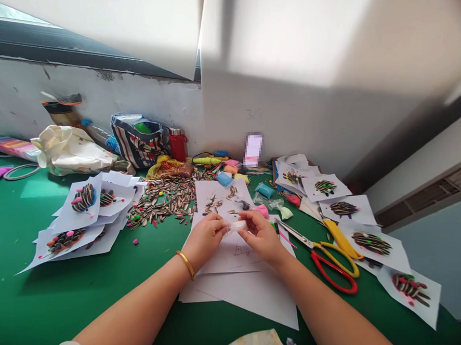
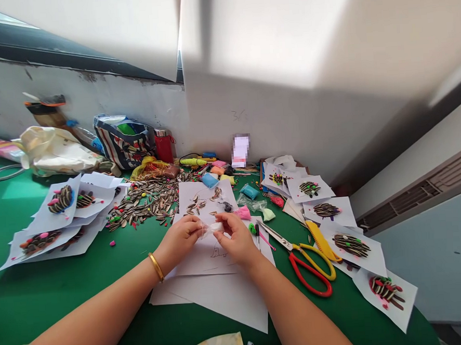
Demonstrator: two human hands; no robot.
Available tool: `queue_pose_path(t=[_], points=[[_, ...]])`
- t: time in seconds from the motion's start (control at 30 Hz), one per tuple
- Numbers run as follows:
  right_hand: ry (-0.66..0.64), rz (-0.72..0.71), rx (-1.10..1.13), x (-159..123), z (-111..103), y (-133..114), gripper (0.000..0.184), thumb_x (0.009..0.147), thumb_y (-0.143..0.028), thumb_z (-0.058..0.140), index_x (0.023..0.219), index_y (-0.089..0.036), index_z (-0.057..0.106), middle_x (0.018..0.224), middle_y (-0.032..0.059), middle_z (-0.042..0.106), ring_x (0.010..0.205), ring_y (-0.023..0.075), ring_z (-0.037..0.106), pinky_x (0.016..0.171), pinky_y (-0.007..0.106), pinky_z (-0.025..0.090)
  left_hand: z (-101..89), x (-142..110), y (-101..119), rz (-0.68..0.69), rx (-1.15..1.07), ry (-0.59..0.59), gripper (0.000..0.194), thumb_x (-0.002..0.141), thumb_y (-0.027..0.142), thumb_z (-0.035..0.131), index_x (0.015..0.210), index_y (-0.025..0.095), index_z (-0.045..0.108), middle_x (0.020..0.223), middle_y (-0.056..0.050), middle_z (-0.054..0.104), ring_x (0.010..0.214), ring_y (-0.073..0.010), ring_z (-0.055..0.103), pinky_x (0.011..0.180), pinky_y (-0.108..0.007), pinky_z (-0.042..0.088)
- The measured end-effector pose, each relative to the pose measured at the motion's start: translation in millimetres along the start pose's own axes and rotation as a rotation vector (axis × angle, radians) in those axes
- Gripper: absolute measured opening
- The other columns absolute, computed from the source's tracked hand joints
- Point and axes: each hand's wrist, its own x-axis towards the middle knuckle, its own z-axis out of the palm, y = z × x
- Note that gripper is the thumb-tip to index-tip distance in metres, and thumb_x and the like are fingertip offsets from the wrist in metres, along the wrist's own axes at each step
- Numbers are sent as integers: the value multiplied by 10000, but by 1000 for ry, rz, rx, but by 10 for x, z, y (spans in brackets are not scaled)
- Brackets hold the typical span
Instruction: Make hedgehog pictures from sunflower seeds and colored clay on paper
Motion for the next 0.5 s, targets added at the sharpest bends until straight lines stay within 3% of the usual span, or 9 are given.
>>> queue_pose_path(t=[0.27,0.5], points=[[25,-60,-35,-18,85,-18,376,808,-198,600,1181,-238,588,1049,59,611,920,184,609,817,335,531,51,-10,70,-47,-64,-1,59,841,236,679,820,204,724,935,-24,650,848,-155,632,794,-273,509],[39,-20,-91,-16,66,12,255,787,-189,587,1039,-214,618,987,51,622,857,183,594,752,314,506,144,-29,94,-2,-18,21,85,869,196,633,821,181,702,956,-50,647,852,-161,630,795,-287,507]])
